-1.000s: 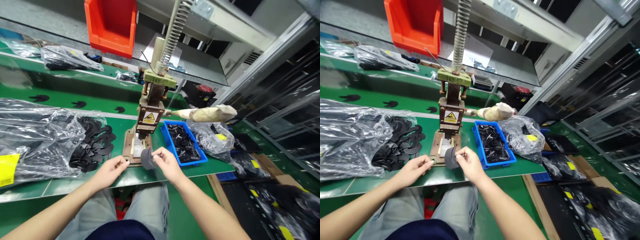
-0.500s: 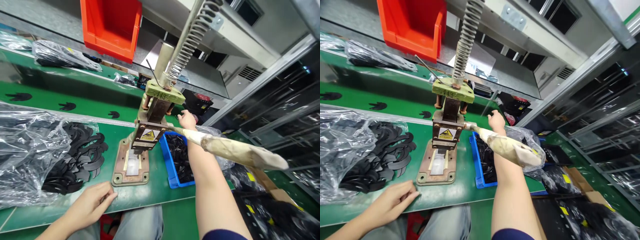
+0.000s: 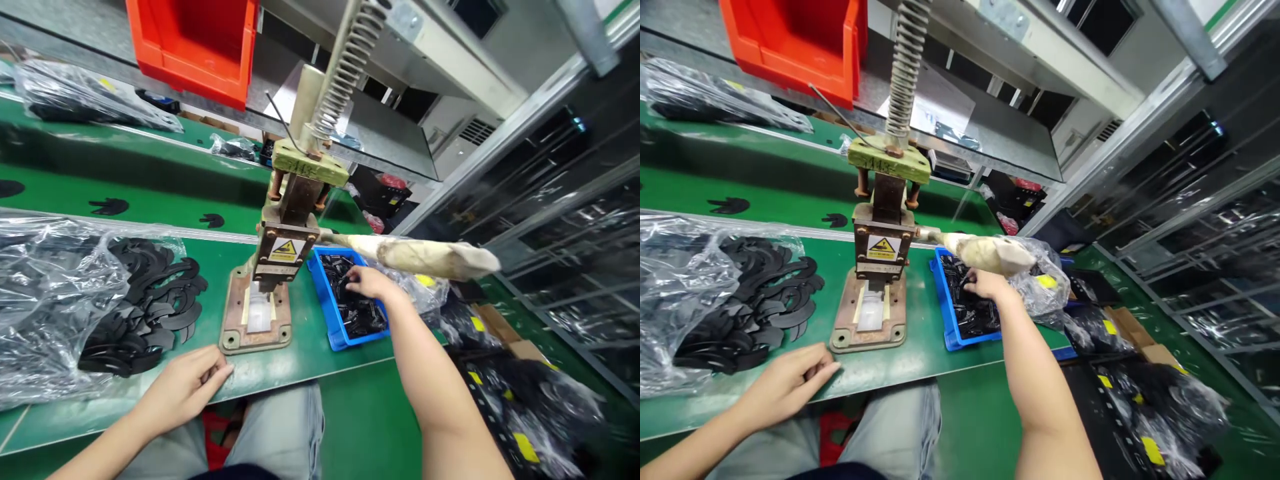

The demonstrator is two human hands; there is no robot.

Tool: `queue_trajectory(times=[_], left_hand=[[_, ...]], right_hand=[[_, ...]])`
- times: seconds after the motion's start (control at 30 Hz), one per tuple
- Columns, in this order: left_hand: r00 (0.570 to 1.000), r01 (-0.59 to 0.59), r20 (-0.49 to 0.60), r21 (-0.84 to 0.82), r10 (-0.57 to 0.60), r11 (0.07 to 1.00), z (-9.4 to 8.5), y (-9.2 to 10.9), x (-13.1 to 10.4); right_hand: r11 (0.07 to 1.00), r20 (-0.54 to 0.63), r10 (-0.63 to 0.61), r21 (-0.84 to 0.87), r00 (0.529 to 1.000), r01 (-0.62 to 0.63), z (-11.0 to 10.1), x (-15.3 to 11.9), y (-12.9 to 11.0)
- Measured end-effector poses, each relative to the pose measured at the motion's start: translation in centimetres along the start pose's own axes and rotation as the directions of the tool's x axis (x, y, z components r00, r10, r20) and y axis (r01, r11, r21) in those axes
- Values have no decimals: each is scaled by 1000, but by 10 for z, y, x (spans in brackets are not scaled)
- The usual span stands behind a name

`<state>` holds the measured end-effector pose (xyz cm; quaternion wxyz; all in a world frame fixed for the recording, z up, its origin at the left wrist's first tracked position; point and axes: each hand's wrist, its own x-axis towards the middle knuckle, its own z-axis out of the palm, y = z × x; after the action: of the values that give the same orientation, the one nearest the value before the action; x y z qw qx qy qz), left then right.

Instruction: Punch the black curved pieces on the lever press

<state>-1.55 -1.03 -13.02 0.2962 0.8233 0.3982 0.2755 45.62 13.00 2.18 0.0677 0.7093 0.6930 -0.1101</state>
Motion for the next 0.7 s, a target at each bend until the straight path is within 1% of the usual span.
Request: queue_trajectory(times=[0.07,0.1,0.2,0.3,0.4,0.53,0.63,0.7], left_hand=[[1000,-1,11,19,1,1000,0,0,0],[1000,-1,15,29,1,1000,0,1,-1],[1000,-7,21,56,6,998,-1,6,-1],[1000,-7,16,85,6,996,-2,11,-1],[1000,5,19,101,-7,995,-2,15,-2],[1000,14,17,83,-16,996,-2,14,-3],[1000,30,0,29,-30,999,-2,12,-4],[998,52,-29,-33,-53,998,-4,13,-4]], right_hand=[[1000,105,-23,-2,994,23,17,-20,-4],[1000,128,-27,-3,991,27,25,-28,-7],[1000,109,-1,-22,994,3,43,-40,-19],[999,60,31,-33,998,-29,51,-43,-28],[999,27,43,-24,999,-43,49,-44,-32],[998,-44,54,40,998,-52,33,-54,-24],[989,-150,66,142,987,-44,19,-73,-16],[972,-221,53,237,974,1,15,-91,-19]])
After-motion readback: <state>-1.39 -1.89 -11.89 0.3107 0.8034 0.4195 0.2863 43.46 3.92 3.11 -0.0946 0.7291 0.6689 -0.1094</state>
